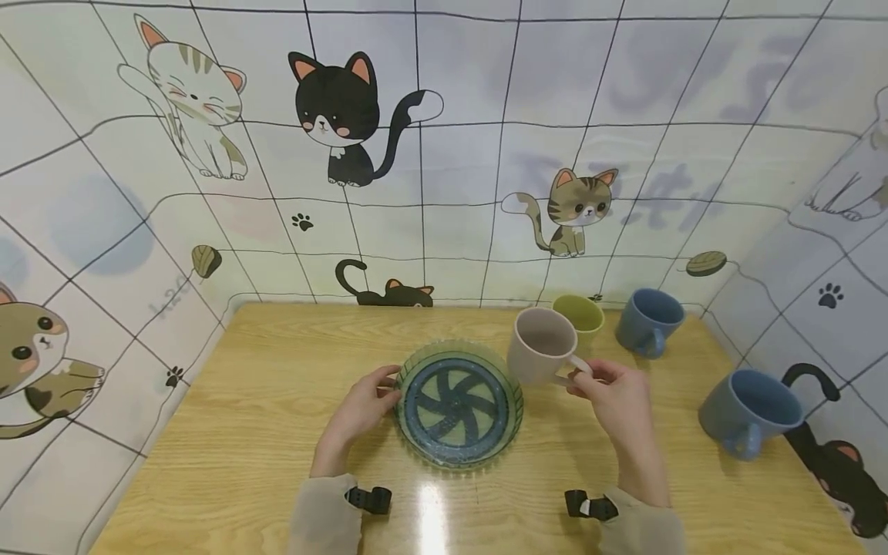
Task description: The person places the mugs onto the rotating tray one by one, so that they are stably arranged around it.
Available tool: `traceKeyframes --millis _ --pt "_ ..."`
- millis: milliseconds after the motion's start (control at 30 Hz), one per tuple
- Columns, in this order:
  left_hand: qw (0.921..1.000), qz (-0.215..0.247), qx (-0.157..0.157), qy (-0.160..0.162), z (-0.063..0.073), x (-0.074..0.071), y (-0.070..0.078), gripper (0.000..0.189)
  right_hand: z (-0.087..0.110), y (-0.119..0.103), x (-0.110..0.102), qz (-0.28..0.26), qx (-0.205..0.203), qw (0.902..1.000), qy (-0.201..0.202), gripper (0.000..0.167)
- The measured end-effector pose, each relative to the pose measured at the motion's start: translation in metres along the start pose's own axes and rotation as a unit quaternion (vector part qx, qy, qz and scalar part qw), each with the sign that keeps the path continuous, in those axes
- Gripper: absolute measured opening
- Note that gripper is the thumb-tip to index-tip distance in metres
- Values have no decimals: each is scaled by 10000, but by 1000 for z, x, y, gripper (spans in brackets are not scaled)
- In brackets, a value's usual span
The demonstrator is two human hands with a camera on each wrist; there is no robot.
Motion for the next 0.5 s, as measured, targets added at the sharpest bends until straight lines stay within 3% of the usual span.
traceKeyframes --millis 500 --pt "10000 27 46 -36 -1 0 -4 46 -28 -9 47 -59 -501 9960 -744 15"
Point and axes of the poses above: each hand's wrist, its own z-axis away from the middle knuckle, its own x-axis out of the palm, y = z × x, the point moved 8 cm from there along -z, towards the middle knuckle, and after that the axes turned 12 degrees about -y, right-handed, at the moved point
